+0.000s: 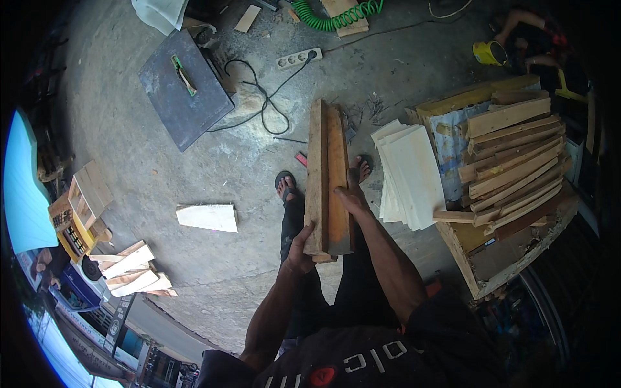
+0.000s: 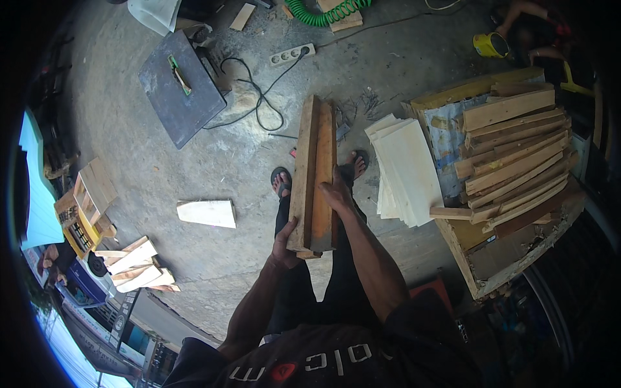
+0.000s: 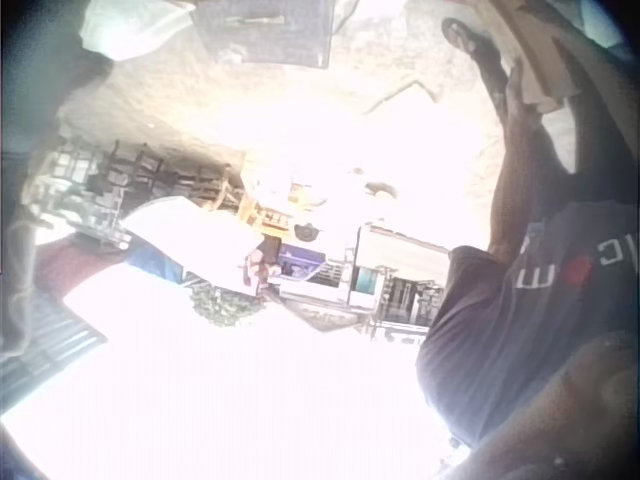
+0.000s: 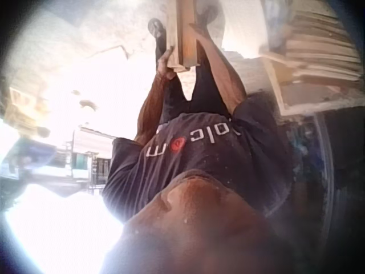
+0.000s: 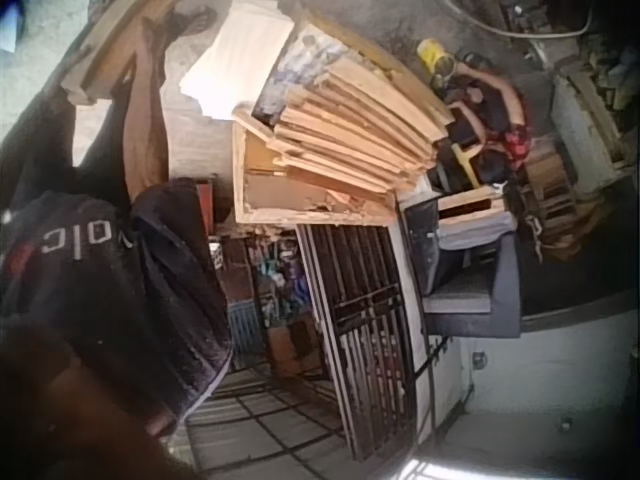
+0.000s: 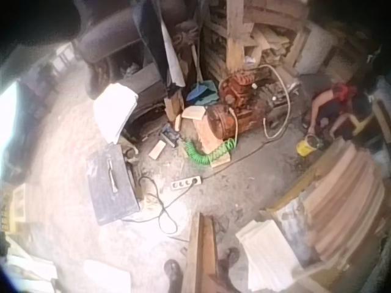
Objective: The person measures a long plank with a tape measure and marks it with a pencil, then uses a table saw to cut the plank into smaller pieces. The person stacks the cut pieces and places them on a wooden frame.
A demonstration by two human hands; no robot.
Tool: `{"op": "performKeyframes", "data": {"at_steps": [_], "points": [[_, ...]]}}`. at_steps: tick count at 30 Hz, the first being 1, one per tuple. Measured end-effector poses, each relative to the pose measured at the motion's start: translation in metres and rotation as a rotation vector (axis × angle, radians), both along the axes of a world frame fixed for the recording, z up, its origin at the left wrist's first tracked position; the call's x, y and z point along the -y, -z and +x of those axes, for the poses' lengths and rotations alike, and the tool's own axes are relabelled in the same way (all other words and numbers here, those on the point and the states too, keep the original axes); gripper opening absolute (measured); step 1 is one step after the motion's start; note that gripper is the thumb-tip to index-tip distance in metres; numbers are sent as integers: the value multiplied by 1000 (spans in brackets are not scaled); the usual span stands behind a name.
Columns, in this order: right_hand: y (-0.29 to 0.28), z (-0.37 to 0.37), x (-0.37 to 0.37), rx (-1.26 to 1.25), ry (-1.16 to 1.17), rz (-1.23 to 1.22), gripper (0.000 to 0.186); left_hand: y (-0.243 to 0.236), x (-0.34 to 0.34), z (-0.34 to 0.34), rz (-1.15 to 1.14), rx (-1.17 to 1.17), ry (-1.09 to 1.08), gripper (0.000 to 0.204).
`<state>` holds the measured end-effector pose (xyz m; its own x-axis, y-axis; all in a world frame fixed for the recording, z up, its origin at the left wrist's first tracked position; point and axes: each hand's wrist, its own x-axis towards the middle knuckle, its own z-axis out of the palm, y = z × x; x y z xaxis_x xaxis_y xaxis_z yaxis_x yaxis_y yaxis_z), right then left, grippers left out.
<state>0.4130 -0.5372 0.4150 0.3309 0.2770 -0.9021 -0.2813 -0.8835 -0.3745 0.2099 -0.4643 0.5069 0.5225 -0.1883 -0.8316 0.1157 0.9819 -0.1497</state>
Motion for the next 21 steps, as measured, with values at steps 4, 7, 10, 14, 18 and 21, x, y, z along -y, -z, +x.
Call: {"op": "performKeyframes", "data": {"at_steps": [4,7,10,14,18,21], "points": [[11,-11,16,39,-48,57,94,3,8,-5,23,-61,-64,74],[8,-17,22,53,-96,12,94,3,11,-4,39,-76,-81,73],[3,-23,17,123,-141,-3,89,13,19,-13,9,-109,-57,74],[5,-25,21,112,-133,6,88,14,22,-13,-26,-122,-81,69],[12,-35,28,208,-133,73,88,23,32,-26,-51,-130,-94,68],[9,-34,28,186,-134,58,88,27,35,-27,-67,-156,-99,67]]}}
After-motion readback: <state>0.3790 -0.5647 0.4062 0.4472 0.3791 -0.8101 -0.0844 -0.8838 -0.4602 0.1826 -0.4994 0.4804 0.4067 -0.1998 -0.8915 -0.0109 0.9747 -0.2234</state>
